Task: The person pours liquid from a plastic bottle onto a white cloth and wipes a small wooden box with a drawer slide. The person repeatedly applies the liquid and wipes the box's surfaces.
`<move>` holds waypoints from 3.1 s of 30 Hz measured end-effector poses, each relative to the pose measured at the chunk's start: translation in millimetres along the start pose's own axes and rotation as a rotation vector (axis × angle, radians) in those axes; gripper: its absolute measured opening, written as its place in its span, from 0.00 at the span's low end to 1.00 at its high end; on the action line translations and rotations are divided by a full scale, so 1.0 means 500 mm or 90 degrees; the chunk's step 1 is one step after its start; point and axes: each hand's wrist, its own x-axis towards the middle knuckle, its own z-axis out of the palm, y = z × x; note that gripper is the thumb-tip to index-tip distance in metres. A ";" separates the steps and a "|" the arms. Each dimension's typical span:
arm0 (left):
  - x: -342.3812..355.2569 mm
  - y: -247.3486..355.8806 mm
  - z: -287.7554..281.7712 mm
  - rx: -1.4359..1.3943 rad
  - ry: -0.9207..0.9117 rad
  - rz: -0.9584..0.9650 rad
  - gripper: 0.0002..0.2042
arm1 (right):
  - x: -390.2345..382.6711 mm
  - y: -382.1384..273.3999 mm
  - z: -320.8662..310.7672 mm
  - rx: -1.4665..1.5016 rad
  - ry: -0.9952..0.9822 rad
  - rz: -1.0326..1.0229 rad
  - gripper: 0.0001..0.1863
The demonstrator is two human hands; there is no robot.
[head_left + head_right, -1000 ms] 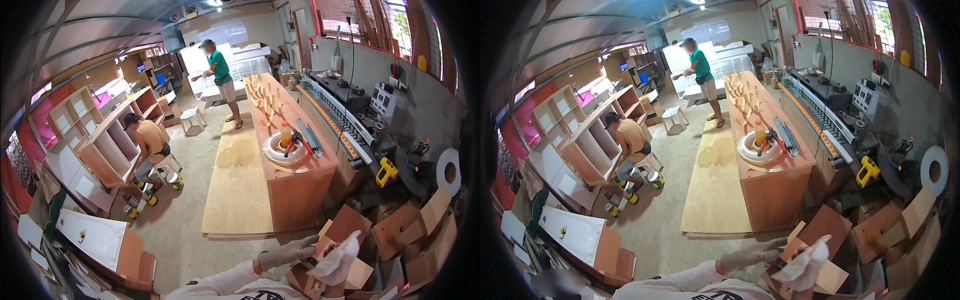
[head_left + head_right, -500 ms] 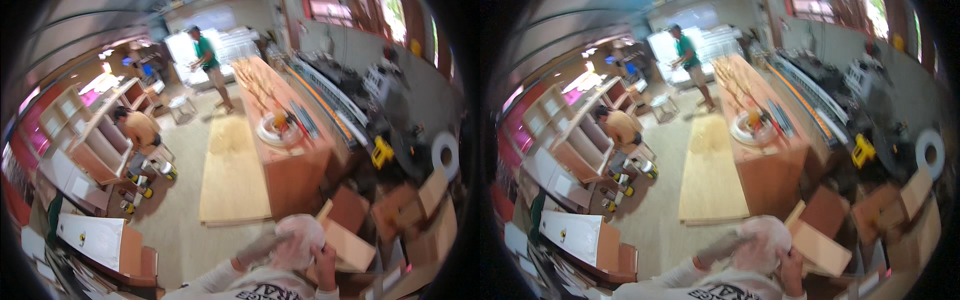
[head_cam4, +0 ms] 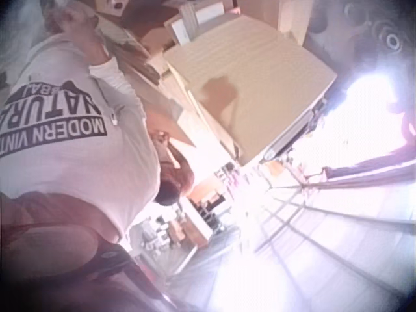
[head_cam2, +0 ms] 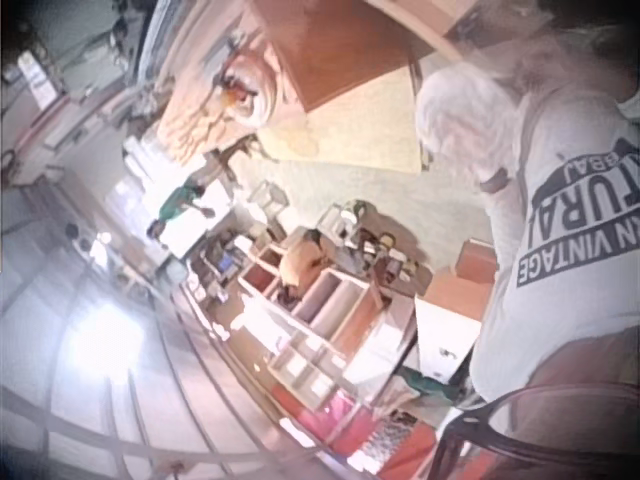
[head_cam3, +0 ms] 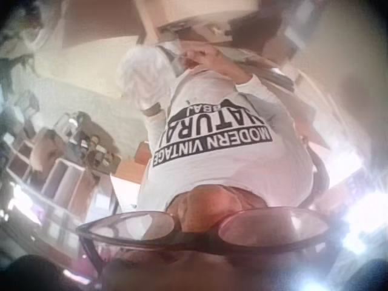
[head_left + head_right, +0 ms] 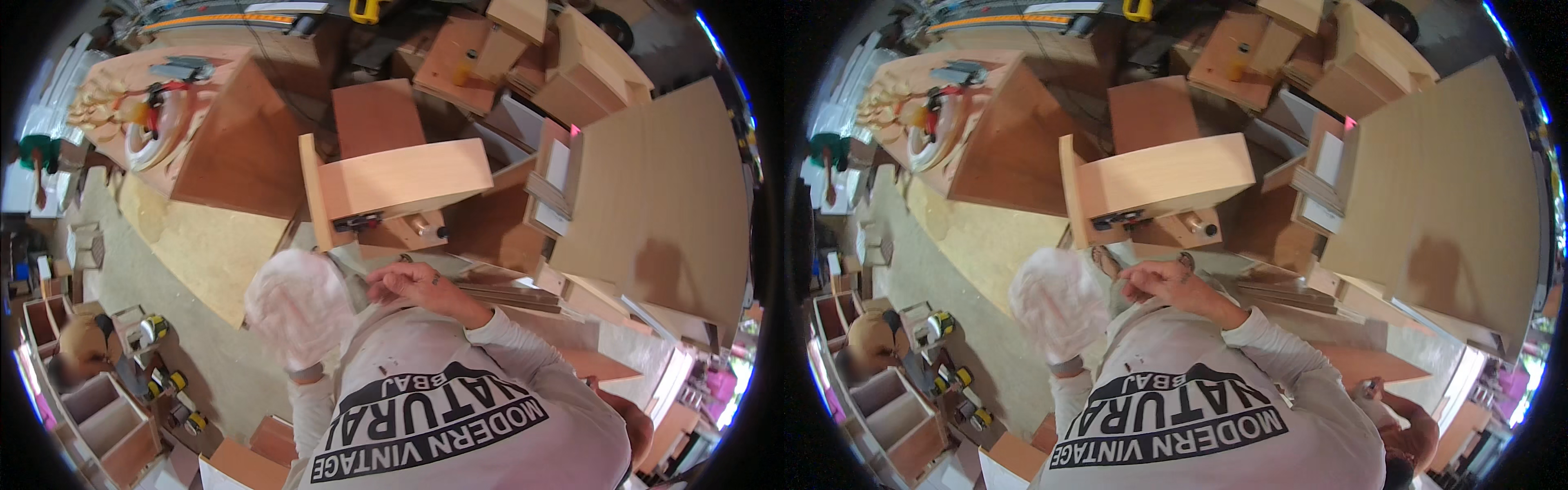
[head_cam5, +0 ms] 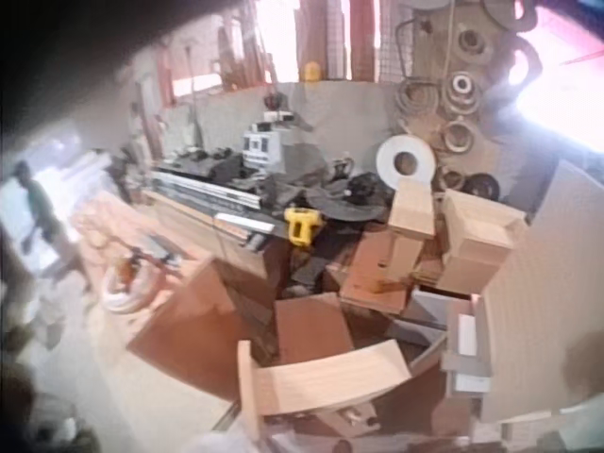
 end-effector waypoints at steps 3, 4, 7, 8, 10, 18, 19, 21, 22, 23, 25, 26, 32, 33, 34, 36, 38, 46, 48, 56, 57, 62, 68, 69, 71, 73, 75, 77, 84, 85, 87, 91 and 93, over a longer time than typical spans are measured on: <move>-0.050 -0.052 -0.040 0.433 -0.003 0.083 0.34 | 0.014 0.243 -0.141 0.202 0.220 0.152 0.19; -0.066 -0.063 -0.048 0.517 -0.018 0.095 0.34 | 0.030 0.339 -0.192 0.455 0.334 0.215 0.21; -0.124 -0.091 -0.075 0.681 -0.045 0.112 0.36 | 0.100 0.498 -0.289 0.707 0.543 0.266 0.24; -0.138 -0.078 -0.084 0.728 -0.022 0.156 0.36 | 0.121 0.531 -0.313 0.792 0.557 0.256 0.25; -0.183 -0.149 -0.121 0.824 -0.067 0.087 0.35 | 0.162 0.567 -0.338 0.966 0.407 0.137 0.31; -0.171 -0.045 -0.150 0.791 -0.021 0.022 0.33 | 0.283 0.558 -0.382 1.205 0.292 0.061 0.36; -0.142 -0.031 -0.155 0.834 -0.001 0.130 0.34 | 0.290 0.589 -0.415 1.251 0.256 0.070 0.35; -0.110 -0.004 -0.146 0.629 0.048 0.091 0.34 | 0.264 0.617 -0.418 1.223 0.251 0.074 0.31; -0.088 0.008 -0.128 0.378 0.080 -0.041 0.34 | 0.249 0.611 -0.398 1.149 0.275 0.058 0.29; -0.084 0.006 -0.112 0.119 0.118 -0.176 0.34 | 0.219 0.551 -0.358 1.053 0.270 0.059 0.27; -0.083 -0.022 -0.116 0.572 0.060 0.066 0.33 | 0.125 0.371 -0.266 0.876 0.281 0.035 0.23; -0.083 -0.033 -0.121 0.793 0.022 0.202 0.33 | 0.070 0.307 -0.233 0.782 0.315 0.031 0.24; 0.011 -0.061 -0.093 0.755 0.028 0.278 0.35 | -0.060 -0.063 -0.140 0.469 0.348 -0.305 0.28; -0.001 -0.089 -0.094 0.724 0.037 0.227 0.33 | -0.047 -0.102 -0.148 0.395 0.394 -0.395 0.27; 0.005 -0.120 -0.089 0.694 0.039 0.194 0.32 | -0.041 -0.133 -0.162 0.324 0.450 -0.496 0.28; 0.003 -0.152 -0.086 0.535 0.059 0.087 0.31 | -0.027 -0.199 -0.183 0.087 0.589 -0.587 0.29; -0.004 -0.154 -0.080 0.391 0.084 0.015 0.32 | -0.015 -0.223 -0.211 -0.048 0.643 -0.590 0.30; -0.112 -0.154 -0.063 -0.217 0.107 -0.081 0.33 | 0.002 -0.259 -0.265 -0.162 0.651 -0.544 0.32; -0.123 -0.158 -0.048 -0.342 0.127 -0.103 0.33 | -0.001 -0.260 -0.275 -0.144 0.665 -0.549 0.31; -0.107 -0.157 -0.037 -0.495 0.133 -0.118 0.33 | 0.022 -0.274 -0.269 -0.098 0.563 -0.565 0.37; -0.102 -0.158 -0.038 -0.513 0.131 -0.117 0.33 | 0.029 -0.275 -0.259 -0.107 0.570 -0.559 0.38; -0.096 -0.157 -0.055 -0.602 0.129 -0.117 0.33 | 0.080 -0.288 -0.190 -0.091 0.496 -0.557 0.40; -0.098 -0.152 -0.061 -0.591 0.125 -0.122 0.33 | 0.144 -0.286 -0.134 -0.063 0.456 -0.544 0.42; -0.100 -0.150 -0.061 -0.567 0.129 -0.120 0.33 | 0.151 -0.286 -0.130 -0.063 0.450 -0.544 0.42; -0.103 -0.147 -0.061 -0.512 0.133 -0.117 0.32 | 0.159 -0.288 -0.116 -0.048 0.440 -0.550 0.42; -0.106 -0.143 -0.061 -0.448 0.136 -0.113 0.32 | 0.163 -0.288 -0.112 -0.042 0.434 -0.554 0.41; -0.110 -0.142 -0.062 -0.380 0.138 -0.109 0.32 | 0.164 -0.287 -0.116 -0.045 0.432 -0.556 0.41; -0.108 -0.142 -0.064 -0.303 0.135 -0.099 0.32 | 0.160 -0.287 -0.120 -0.030 0.434 -0.565 0.40; -0.085 -0.148 -0.062 -0.081 0.116 -0.041 0.31 | 0.094 -0.300 -0.175 -0.115 0.500 -0.593 0.38; -0.078 -0.147 -0.061 -0.057 0.114 -0.033 0.31 | 0.078 -0.304 -0.188 -0.152 0.530 -0.589 0.38; -0.069 -0.149 -0.058 -0.010 0.106 -0.016 0.31 | 0.045 -0.311 -0.212 -0.227 0.590 -0.578 0.37; -0.058 -0.133 -0.049 0.066 0.084 0.017 0.31 | 0.010 -0.311 -0.248 -0.195 0.641 -0.626 0.36; -0.052 -0.124 -0.044 0.097 0.079 0.030 0.32 | 0.001 -0.308 -0.265 -0.181 0.657 -0.635 0.34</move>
